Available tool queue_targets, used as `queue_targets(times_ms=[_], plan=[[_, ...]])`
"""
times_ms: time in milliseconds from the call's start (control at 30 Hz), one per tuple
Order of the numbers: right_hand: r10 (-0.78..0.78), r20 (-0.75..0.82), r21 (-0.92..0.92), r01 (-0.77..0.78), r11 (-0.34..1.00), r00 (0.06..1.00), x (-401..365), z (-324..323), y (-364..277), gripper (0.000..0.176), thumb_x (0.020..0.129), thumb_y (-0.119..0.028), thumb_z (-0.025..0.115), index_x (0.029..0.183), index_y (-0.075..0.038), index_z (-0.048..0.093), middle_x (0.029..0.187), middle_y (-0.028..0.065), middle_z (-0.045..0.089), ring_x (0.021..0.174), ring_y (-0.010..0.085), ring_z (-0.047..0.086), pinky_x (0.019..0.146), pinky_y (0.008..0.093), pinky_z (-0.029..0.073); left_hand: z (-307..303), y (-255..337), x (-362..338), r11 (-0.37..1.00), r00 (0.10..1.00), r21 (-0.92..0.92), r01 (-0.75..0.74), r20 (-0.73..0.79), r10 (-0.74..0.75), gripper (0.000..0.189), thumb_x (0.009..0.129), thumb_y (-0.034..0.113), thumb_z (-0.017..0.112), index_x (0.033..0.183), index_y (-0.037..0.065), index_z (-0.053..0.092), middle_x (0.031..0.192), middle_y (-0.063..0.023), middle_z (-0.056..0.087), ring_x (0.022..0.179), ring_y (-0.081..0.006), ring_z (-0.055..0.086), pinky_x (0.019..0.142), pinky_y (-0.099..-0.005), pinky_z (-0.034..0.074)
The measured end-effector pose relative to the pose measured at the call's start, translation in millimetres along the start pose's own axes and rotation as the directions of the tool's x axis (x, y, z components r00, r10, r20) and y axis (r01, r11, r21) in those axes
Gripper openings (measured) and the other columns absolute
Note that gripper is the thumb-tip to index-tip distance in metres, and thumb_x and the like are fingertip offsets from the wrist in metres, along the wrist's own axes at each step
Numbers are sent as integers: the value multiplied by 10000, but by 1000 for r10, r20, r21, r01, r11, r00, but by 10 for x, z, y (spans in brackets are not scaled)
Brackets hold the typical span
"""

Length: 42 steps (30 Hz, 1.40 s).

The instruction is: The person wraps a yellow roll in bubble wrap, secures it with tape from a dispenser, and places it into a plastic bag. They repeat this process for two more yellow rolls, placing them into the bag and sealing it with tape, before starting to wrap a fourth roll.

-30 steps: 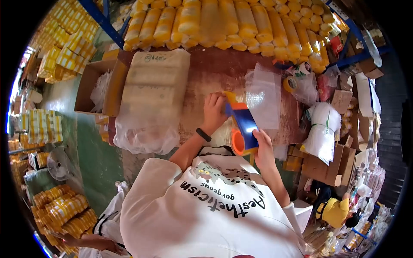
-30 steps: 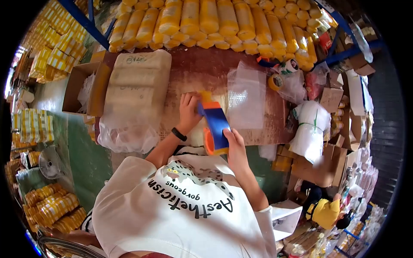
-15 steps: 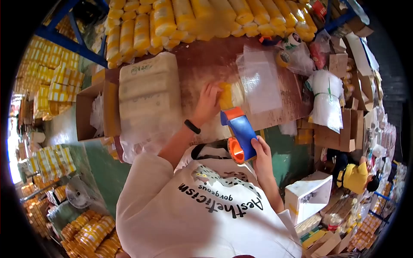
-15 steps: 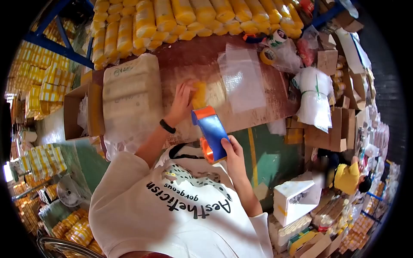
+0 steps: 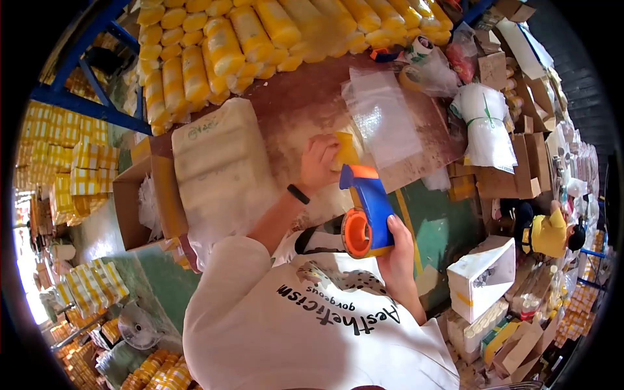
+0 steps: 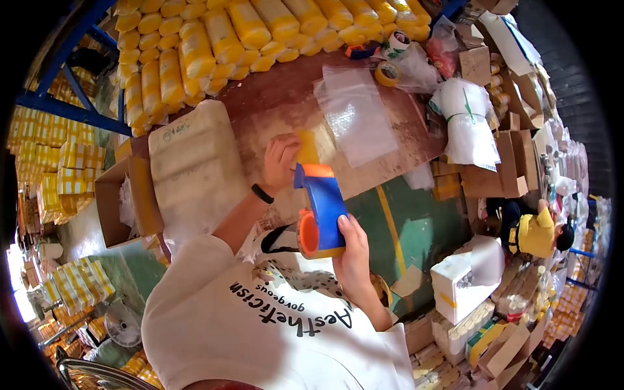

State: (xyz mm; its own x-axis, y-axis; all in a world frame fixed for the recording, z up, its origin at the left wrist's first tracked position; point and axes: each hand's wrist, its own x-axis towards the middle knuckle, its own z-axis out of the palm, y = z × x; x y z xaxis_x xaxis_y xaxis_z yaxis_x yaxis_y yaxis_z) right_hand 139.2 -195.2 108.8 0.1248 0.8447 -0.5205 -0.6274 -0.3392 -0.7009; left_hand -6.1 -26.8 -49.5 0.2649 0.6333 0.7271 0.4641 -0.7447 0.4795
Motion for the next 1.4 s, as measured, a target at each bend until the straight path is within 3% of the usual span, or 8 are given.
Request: queue_targets(times_ms=[333,433,467,567,767,967,1167,1400], plan=[[10,42,-14,-9,1000,999,-54,6,205,298,937,-236,504,1110,8,506,1017,72,594,935,138,595,851,293,469,-250,-150,147,998,929,-42,-52,365,63,558,655,247,743,1111,13,522,1153,-142,497,1098,-326,456,940,-419,380],[32,-225,-68,-49,997,974,-10,-56,541,328,927,-183,538,1165,34,474,1097,65,562,1008,117,552,909,277,429,-122,-197,59,989,924,133,-64,383,9,586,641,244,741,1140,27,525,1143,-146,491,1080,-322,457,941,-413,377],[-50,-27,-268,40,963,998,46,-195,586,233,940,-184,525,1083,-1,508,992,16,555,913,75,525,829,234,423,-85,-170,33,978,923,198,-58,385,-23,589,639,232,736,1150,30,525,1143,-150,488,1072,-326,457,940,-413,377],[-67,-30,-423,49,905,997,187,-398,718,189,961,-213,501,897,-36,518,798,5,567,694,77,493,645,218,424,-107,-59,195,991,942,131,-11,334,-34,621,645,226,721,1188,17,504,1169,-150,478,1064,-322,458,940,-416,374],[-210,75,-740,196,644,975,373,-527,1021,238,902,-225,584,922,8,546,751,93,614,649,147,546,602,285,435,-312,-222,522,926,729,-39,-374,606,320,778,650,208,746,1326,45,399,1332,-151,393,1211,-321,410,1012,-393,348],[-331,228,-855,351,381,916,925,-700,1276,317,895,-294,591,931,16,542,699,210,591,611,361,590,550,376,446,-450,-437,788,900,346,-132,-416,892,291,961,607,145,779,1427,145,277,1375,-139,362,1276,-327,359,1048,-392,337],[-441,381,-808,525,269,813,1421,-493,1135,296,875,-279,621,898,8,550,697,204,589,610,339,599,516,365,460,-734,-930,903,935,383,-234,266,916,121,914,659,260,792,1417,175,288,1338,-135,362,1198,-334,418,1009,-375,360],[-418,454,-813,558,166,787,1741,-42,1144,324,873,-341,593,945,-24,591,713,215,608,635,389,601,577,447,482,-593,-997,548,818,599,132,560,618,-510,521,782,315,698,1237,132,522,1263,-92,472,1172,-254,457,999,-340,357]])
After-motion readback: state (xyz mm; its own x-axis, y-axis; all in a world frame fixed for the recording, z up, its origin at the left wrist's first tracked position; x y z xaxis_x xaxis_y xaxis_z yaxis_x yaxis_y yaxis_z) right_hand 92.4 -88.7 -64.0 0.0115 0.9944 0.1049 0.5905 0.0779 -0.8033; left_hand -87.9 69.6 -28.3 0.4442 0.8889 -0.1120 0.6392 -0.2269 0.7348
